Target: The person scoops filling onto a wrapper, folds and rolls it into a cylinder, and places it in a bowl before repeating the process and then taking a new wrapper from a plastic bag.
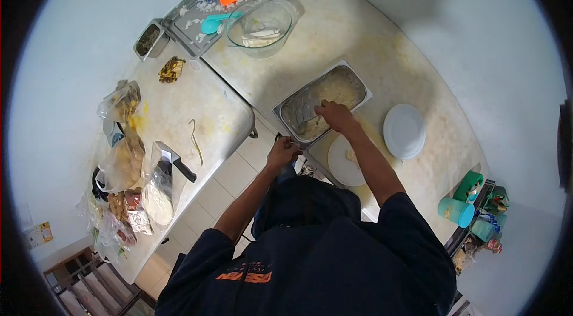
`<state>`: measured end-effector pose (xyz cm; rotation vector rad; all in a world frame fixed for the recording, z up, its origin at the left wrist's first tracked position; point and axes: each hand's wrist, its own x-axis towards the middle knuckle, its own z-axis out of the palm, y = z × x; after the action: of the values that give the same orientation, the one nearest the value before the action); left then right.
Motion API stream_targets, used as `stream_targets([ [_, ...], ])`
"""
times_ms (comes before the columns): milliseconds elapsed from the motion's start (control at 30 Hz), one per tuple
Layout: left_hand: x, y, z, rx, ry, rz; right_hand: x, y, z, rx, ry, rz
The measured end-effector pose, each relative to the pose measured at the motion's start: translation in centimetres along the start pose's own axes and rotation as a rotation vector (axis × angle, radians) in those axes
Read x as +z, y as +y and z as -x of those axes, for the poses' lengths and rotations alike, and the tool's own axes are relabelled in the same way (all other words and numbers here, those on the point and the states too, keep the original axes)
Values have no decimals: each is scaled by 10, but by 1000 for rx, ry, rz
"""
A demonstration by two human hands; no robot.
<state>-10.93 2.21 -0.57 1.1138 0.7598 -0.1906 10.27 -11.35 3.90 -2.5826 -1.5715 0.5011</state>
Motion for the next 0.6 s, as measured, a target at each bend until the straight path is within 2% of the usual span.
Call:
stream_targets([
  [67,1,-1,3,-11,2,5,-7,9,8,2,-32,-65],
  [167,3,2,3,-13,10,-2,-5,15,7,227,138,-130],
  [267,1,1,3,-4,14,-22,-3,16,13,187,89,-77],
  [367,0,-5,-3,14,12,-20,-15,15,27,34,-88,-116],
  [467,-3,-14,-10,30,5,-11,-16,19,33,177,124,-167],
  [600,1,-10,-8,31,30,-67,-10,24,33,246,137,-42],
])
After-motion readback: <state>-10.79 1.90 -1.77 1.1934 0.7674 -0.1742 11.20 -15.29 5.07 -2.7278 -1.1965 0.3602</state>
